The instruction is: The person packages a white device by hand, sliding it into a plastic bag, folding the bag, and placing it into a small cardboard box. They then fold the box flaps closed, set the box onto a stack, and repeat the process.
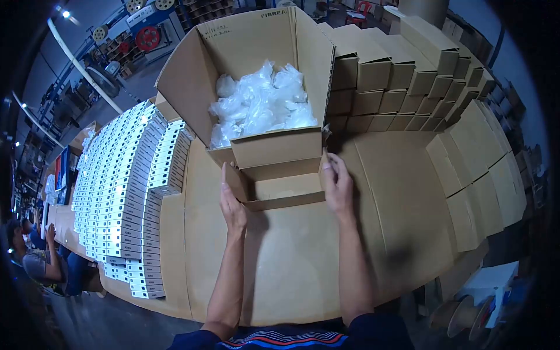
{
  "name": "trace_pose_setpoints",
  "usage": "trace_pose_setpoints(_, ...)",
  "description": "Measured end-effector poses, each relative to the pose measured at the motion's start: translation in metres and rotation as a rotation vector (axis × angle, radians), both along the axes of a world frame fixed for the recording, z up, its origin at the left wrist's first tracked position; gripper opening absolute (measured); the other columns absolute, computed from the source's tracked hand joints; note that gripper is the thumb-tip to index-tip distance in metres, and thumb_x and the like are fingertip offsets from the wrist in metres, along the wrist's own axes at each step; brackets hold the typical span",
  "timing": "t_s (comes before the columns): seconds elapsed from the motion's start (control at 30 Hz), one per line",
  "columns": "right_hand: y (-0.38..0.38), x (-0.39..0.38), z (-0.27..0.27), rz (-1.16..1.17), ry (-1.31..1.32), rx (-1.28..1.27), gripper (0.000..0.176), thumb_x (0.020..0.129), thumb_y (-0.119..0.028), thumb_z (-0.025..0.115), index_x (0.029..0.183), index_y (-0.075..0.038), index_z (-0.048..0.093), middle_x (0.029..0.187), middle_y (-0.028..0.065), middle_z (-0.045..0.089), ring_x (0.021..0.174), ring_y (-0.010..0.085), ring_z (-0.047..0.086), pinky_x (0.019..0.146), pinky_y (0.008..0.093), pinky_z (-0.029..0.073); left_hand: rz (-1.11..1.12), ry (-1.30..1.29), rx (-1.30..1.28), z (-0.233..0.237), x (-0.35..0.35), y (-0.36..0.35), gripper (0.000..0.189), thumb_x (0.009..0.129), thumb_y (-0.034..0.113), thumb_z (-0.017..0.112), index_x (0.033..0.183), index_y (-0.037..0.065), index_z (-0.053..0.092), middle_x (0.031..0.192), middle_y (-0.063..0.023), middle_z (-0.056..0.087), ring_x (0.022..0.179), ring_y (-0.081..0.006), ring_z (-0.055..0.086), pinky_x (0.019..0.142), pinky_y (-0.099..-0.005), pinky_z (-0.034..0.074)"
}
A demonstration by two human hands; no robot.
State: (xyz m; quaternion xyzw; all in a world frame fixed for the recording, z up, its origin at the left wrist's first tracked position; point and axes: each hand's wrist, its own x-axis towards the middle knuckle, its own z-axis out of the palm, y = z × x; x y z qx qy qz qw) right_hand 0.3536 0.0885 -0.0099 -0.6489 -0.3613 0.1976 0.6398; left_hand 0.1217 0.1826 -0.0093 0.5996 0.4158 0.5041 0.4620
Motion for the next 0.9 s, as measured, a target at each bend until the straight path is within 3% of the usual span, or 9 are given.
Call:
trace_pose_setpoints(0.13, -0.008, 0.017, -0.008, -0.135, -0.118, -0.222, 0.039, 0.108, -0.027, 0.051, 0.135, 0.002, 0.053, 0.116, 0.0178, 0.068, 0.109, 0.0285, 0.065, 0.100, 0.0375, 0.049, 0.082, 0.002, -0.299, -0.028, -0.014, 0.018, 0.063, 0.113, 0.043, 0.026, 0.153, -0.004, 0.039, 0.143, -0.0167, 0.057, 0.131, -0.0249, 0.053, 0.113, -0.0356, 0.038)
trace_pose_setpoints(0.17, -0.010, 0.012, -0.004, -0.170, -0.141, -0.259, 0.040, 0.108, -0.028, 0.051, 0.135, 0.002, 0.054, 0.118, 0.0179, 0.067, 0.109, 0.0286, 0.065, 0.099, 0.0376, 0.049, 0.021, -0.197, -0.132, -0.034, -0.010, 0.015, 0.065, 0.112, 0.046, 0.031, 0.153, -0.004, 0.039, 0.137, -0.0168, 0.061, 0.124, -0.0238, 0.057, 0.109, -0.0361, 0.040)
trace_pose_setpoints(0.23, -0.007, 0.021, -0.026, -0.229, -0.126, -0.130, 0.040, 0.107, -0.027, 0.053, 0.137, 0.000, 0.052, 0.123, 0.0189, 0.065, 0.111, 0.0302, 0.065, 0.099, 0.0391, 0.050, -0.004, -0.191, -0.238, -0.039, -0.014, 0.017, 0.066, 0.112, 0.046, 0.032, 0.155, -0.004, 0.036, 0.141, -0.0180, 0.058, 0.129, -0.0247, 0.055, 0.111, -0.0370, 0.039)
trace_pose_setpoints(0.33, -0.007, 0.002, -0.006, -0.237, -0.133, -0.034, 0.047, 0.104, -0.025, 0.060, 0.142, -0.001, 0.047, 0.133, 0.0197, 0.060, 0.119, 0.0318, 0.061, 0.102, 0.0424, 0.048, -0.075, -0.208, -0.016, -0.013, -0.031, 0.006, 0.064, 0.111, 0.038, 0.035, 0.160, -0.003, 0.025, 0.154, -0.0201, 0.046, 0.143, -0.0304, 0.045, 0.115, -0.0396, 0.037)
trace_pose_setpoints(0.47, -0.009, -0.068, 0.051, -0.392, -0.607, 0.055, 0.049, 0.097, -0.013, 0.066, 0.141, -0.002, 0.046, 0.136, 0.0177, 0.057, 0.126, 0.0295, 0.056, 0.104, 0.0426, 0.045, 0.043, 0.069, 0.129, 0.001, -0.085, 0.001, 0.058, 0.109, 0.032, 0.042, 0.154, -0.004, 0.034, 0.147, -0.0251, 0.051, 0.138, -0.0357, 0.049, 0.114, -0.0420, 0.039)
trace_pose_setpoints(0.6, 0.012, -0.162, 0.063, 0.221, -0.351, 0.295, 0.041, 0.095, -0.003, 0.059, 0.135, 0.000, 0.049, 0.134, 0.0157, 0.059, 0.124, 0.0310, 0.056, 0.099, 0.0423, 0.048, 0.234, 0.250, 0.140, 0.008, -0.140, 0.013, 0.054, 0.103, 0.019, 0.053, 0.149, -0.006, 0.039, 0.144, -0.0277, 0.052, 0.135, -0.0402, 0.050, 0.113, -0.0439, 0.040)
trace_pose_setpoints(0.67, 0.039, -0.200, 0.066, 0.492, -0.607, 0.144, 0.047, 0.094, 0.001, 0.054, 0.140, 0.002, 0.043, 0.135, 0.0176, 0.059, 0.126, 0.0331, 0.056, 0.098, 0.0424, 0.050, 0.346, 0.402, 0.241, 0.001, -0.163, 0.031, 0.054, 0.099, 0.012, 0.058, 0.147, -0.006, 0.041, 0.142, -0.0286, 0.052, 0.134, -0.0423, 0.050, 0.112, -0.0448, 0.041)
trace_pose_setpoints(0.73, 0.081, -0.236, 0.050, 0.721, -0.312, 0.073, 0.058, 0.092, 0.003, 0.053, 0.147, 0.001, 0.033, 0.138, 0.0210, 0.058, 0.128, 0.0379, 0.053, 0.103, 0.0451, 0.047, 0.377, 0.431, 0.313, 0.000, -0.182, 0.048, 0.055, 0.094, 0.003, 0.060, 0.145, -0.007, 0.042, 0.141, -0.0301, 0.052, 0.133, -0.0453, 0.049, 0.113, -0.0468, 0.040)
trace_pose_setpoints(0.9, 0.181, -0.277, 0.013, 0.827, -0.614, 0.102, 0.066, 0.092, 0.001, 0.048, 0.153, 0.000, 0.024, 0.146, 0.0228, 0.054, 0.133, 0.0420, 0.048, 0.111, 0.0517, 0.038, 0.413, 0.625, 0.505, -0.017, -0.207, 0.091, 0.057, 0.089, -0.003, 0.062, 0.143, -0.006, 0.046, 0.140, -0.0278, 0.052, 0.136, -0.0460, 0.047, 0.114, -0.0495, 0.039)
